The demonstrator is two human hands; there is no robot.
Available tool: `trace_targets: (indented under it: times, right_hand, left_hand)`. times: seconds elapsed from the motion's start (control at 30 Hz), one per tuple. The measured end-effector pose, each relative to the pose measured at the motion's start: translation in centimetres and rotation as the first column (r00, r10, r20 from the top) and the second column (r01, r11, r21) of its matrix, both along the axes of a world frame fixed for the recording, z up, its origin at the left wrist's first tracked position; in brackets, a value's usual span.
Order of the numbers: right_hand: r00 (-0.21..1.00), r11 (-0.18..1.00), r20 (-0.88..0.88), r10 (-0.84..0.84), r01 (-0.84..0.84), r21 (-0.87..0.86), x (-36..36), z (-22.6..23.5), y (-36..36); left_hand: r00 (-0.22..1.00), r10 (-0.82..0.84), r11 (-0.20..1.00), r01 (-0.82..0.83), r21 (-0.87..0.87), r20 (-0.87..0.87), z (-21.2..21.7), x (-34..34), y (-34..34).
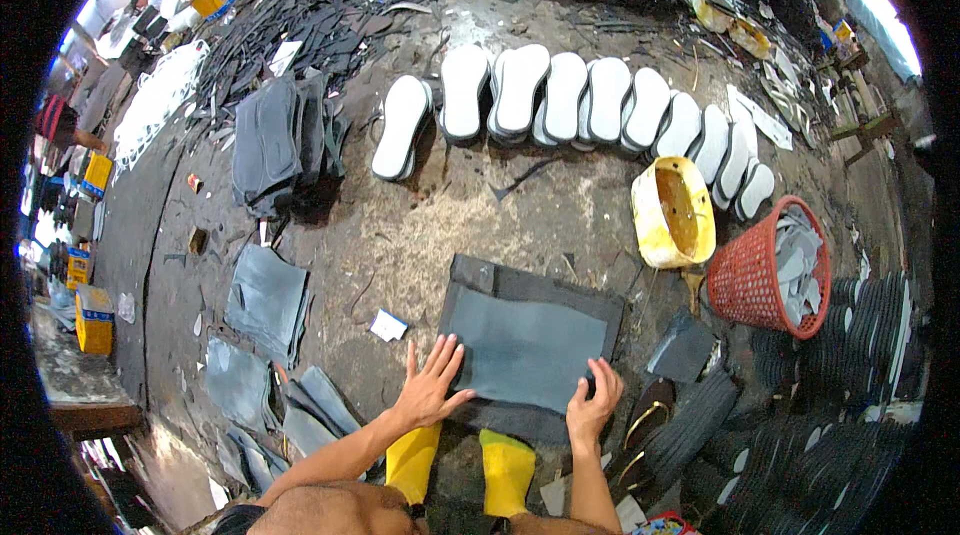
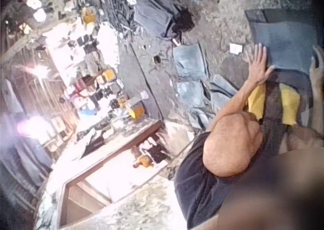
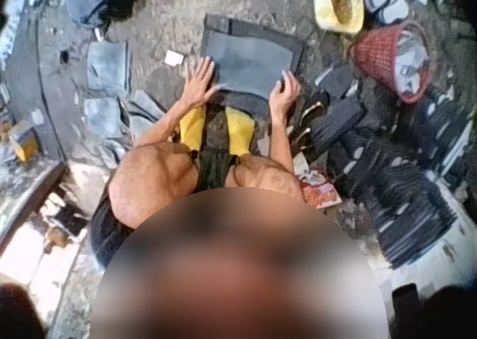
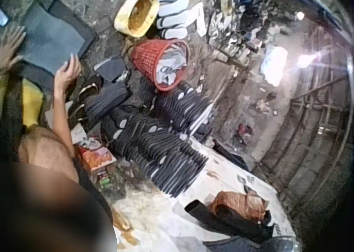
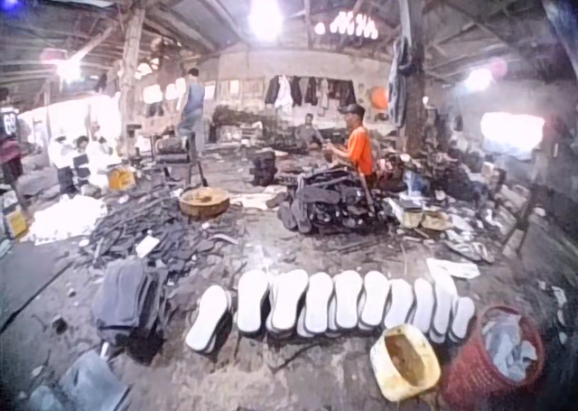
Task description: The person sits on the floor and repeatedly picks up black shoe insoles, turns them over, and places them back down. The person also briefly handles a white insole. The task consists of repeated inspection and placement of insoles without any visible tool use.
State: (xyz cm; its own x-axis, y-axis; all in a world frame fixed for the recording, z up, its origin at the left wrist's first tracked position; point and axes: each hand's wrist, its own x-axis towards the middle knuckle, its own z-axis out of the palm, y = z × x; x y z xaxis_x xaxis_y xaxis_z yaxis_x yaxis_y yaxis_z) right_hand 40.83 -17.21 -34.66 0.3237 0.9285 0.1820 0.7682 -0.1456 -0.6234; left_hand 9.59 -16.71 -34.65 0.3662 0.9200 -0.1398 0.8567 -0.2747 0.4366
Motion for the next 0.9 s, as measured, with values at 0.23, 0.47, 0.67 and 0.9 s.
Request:
trace_targets:
  times: [0.23, 0.47, 0.67, 0.9]
  right_hand:
    - [0.997, 0.996, -0.025, -0.077, 0.076, -0.036, 0.6, 0.8, 1.1]
    - [0.979, 0.982, 0.081, 0.188, -0.19, 0.019, -0.6, 4.0, 7.9]
    - [0.482, 0.516, 0.216, 0.849, -0.846, -0.139, -6.2, 11.8, 10.3]
    - [0.671, 0.966, -0.701, 0.242, -0.233, 0.111, -3.8, 17.3, 11.0]
  left_hand:
    - [0.922, 0.288, 0.949, -0.31, 0.049, 0.258, 1.0, -1.1, 0.5]
    - [0.912, 0.263, 0.962, -0.273, -0.012, 0.316, 1.3, 2.9, -0.3]
    - [0.718, 0.105, 0.985, -0.169, 0.027, 0.688, 6.6, 2.3, 1.9]
    - [0.024, 0.611, 0.729, 0.372, -0.574, 0.791, 8.1, -1.3, 8.1]
